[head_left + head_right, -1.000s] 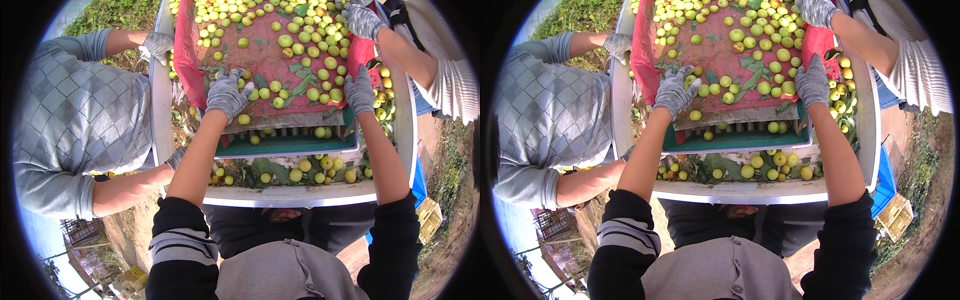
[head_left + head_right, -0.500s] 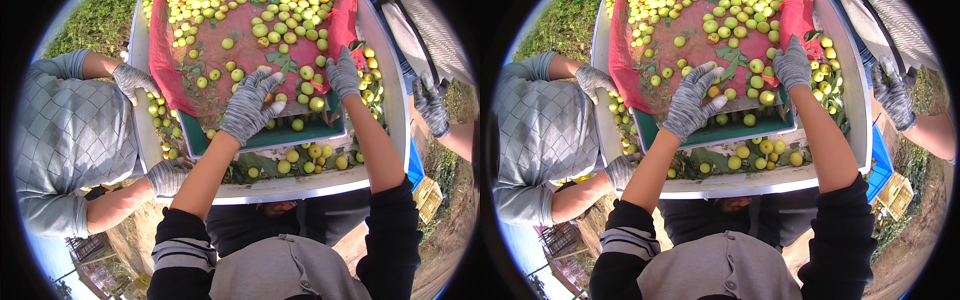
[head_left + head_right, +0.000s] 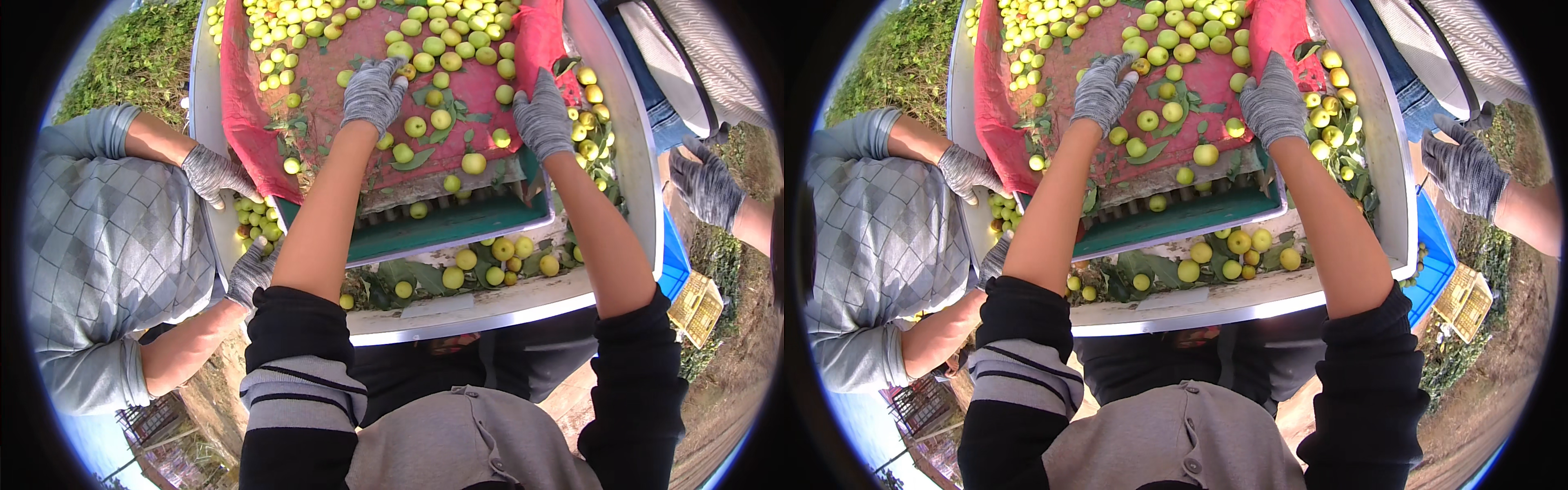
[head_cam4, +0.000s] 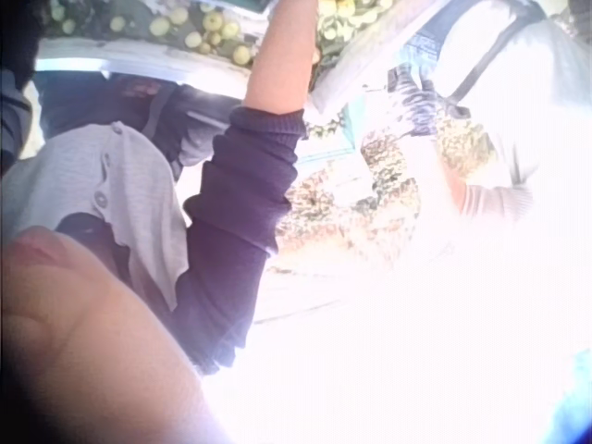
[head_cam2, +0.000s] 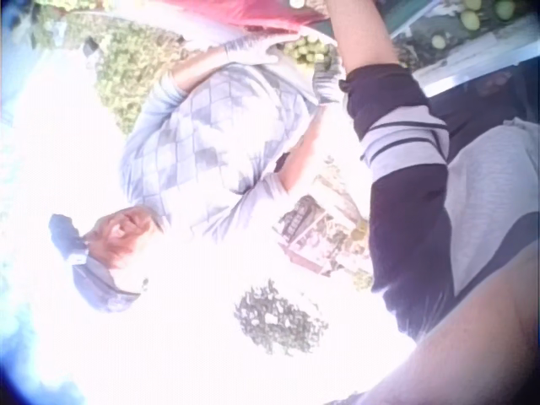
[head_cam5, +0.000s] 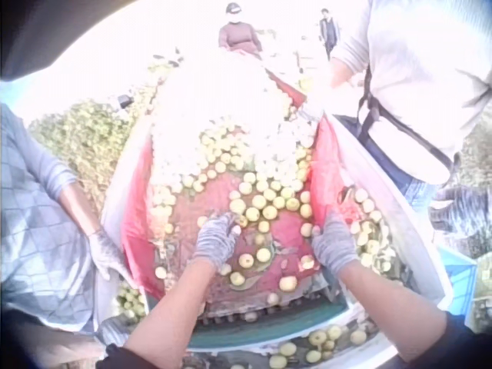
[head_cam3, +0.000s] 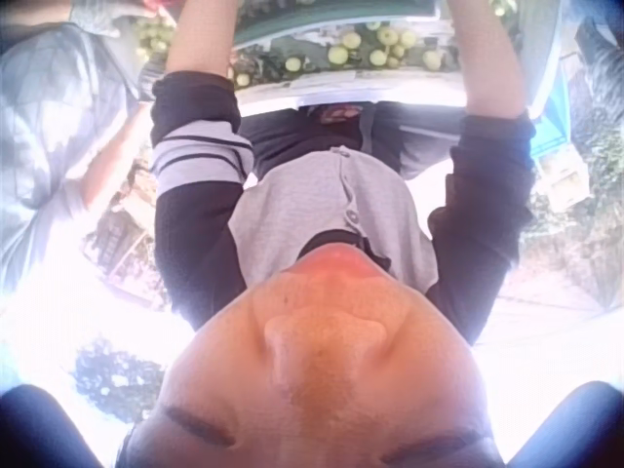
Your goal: The person sorts green apples by hand from a red tray into a white bin. They repeatedly scoop and place apples, working alongside two other people who also sort apples from the same tray.
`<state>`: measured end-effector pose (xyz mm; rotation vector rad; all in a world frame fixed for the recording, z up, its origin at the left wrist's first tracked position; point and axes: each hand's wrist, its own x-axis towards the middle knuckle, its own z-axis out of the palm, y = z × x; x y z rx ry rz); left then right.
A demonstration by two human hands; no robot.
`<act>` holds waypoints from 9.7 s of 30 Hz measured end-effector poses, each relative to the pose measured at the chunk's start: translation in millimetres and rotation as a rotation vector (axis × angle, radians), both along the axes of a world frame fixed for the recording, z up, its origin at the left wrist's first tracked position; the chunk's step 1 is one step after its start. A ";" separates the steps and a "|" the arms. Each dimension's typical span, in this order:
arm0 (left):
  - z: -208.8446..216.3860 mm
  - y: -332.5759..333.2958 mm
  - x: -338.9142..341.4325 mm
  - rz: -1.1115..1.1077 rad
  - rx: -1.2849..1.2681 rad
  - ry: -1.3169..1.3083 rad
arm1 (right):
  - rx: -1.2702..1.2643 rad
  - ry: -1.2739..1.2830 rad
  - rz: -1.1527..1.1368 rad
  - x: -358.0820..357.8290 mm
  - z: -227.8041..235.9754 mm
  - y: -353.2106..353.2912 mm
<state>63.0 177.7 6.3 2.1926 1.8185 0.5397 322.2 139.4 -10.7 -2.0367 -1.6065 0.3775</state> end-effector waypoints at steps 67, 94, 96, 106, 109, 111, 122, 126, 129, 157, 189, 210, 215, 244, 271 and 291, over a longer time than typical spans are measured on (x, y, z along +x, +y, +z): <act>-11.1 -67.4 -188.0 0.361 0.300 0.206 | -0.334 -0.491 0.338 -44.2 58.9 163.7; 21.1 -65.2 -178.8 0.130 0.162 0.180 | -0.034 -0.183 0.862 -85.9 23.5 111.7; 19.1 -66.2 -179.5 0.125 0.221 0.184 | 0.024 -0.260 0.650 -68.8 31.1 95.6; 12.2 -66.6 -180.9 0.188 0.173 0.359 | 0.097 -0.397 0.417 -57.6 1.9 37.2; 11.3 -65.9 -181.0 0.226 0.121 0.373 | 0.096 -0.347 0.536 -68.5 2.5 -2.3; 11.3 -66.1 -180.9 0.216 0.127 0.382 | 0.097 -0.539 0.637 -73.4 5.8 -34.7; 17.8 -66.9 -178.4 0.223 0.086 0.373 | 0.280 -0.405 0.661 -162.7 16.9 78.7; 18.7 -65.9 -178.6 0.219 0.063 0.368 | 0.151 -0.474 0.682 -178.0 10.9 74.2; 18.5 -66.2 -177.1 0.236 0.059 0.373 | 0.181 -0.477 0.834 -166.9 14.8 44.3; 16.4 -66.6 -178.3 0.235 0.050 0.339 | -0.262 0.494 0.777 -116.4 33.4 28.9; 1.3 -64.0 -188.5 0.254 0.189 0.334 | -0.429 -0.700 -0.127 181.3 123.2 -216.8; 0.2 -66.9 -186.6 0.297 0.165 0.225 | -0.004 -0.245 0.823 -138.9 50.7 -58.3; 3.5 -68.2 -185.7 0.291 0.179 0.181 | -0.163 -0.515 1.036 -236.6 44.5 -31.6; 22.8 -58.9 -168.4 0.865 -0.130 -0.179 | 0.221 -0.112 0.923 -256.1 47.3 82.8; 20.3 -59.7 -171.3 0.860 -0.099 -0.190 | 0.334 0.040 1.086 -181.8 -1.0 1.3; 11.3 -60.1 -173.3 0.845 -0.071 -0.130 | -0.295 1.018 0.782 -189.4 23.2 7.3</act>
